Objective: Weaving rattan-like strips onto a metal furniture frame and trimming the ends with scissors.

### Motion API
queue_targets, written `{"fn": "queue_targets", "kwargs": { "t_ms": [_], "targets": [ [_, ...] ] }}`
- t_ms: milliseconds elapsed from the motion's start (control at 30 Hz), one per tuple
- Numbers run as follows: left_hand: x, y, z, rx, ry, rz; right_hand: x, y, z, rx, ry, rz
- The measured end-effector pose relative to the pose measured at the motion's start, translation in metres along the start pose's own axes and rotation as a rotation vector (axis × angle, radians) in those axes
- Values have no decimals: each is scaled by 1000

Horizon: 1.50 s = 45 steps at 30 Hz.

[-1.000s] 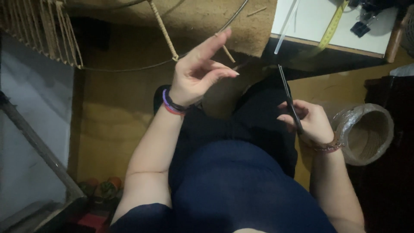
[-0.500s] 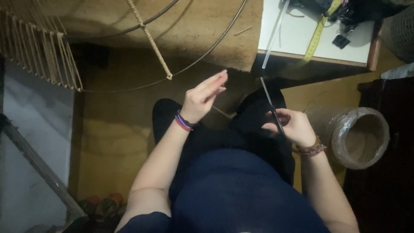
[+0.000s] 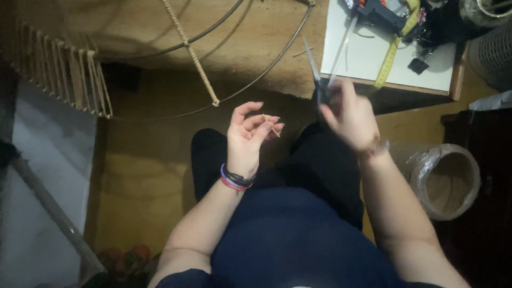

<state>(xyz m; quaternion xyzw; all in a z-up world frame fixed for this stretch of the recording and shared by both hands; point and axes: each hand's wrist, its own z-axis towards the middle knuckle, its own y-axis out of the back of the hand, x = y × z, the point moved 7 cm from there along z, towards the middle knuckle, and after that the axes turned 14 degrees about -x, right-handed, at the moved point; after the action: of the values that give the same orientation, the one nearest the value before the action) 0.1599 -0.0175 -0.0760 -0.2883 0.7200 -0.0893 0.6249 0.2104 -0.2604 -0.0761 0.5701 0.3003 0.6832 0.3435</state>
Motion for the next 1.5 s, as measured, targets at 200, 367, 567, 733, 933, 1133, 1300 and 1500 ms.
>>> {"fn": "queue_targets", "kwargs": {
  "t_ms": [200,367,567,733,933,1133,1300,1500],
  "targets": [
    [-21,9,-9,-129,98,-101,38,-51,121,-205,241,-244],
    [-48,17,-19,-93,39,-191,61,-106,164,-212,393,-376],
    [-59,27,-31,-98,-39,-137,74,-105,152,-160,441,-218],
    [-72,27,-39,-88,-127,-3,71,-84,127,-192,379,-152],
    [-70,28,-48,-118,-127,102,46,-99,149,-223,313,-124],
    [-75,41,-51,-189,-247,157,129,-20,29,-81,184,627],
    [-69,21,-57,-136,-278,224,82,-22,-71,49,-199,1107],
    [-92,-24,-72,72,-474,324,75,13,-82,-103,-171,1198]
  ]
}}
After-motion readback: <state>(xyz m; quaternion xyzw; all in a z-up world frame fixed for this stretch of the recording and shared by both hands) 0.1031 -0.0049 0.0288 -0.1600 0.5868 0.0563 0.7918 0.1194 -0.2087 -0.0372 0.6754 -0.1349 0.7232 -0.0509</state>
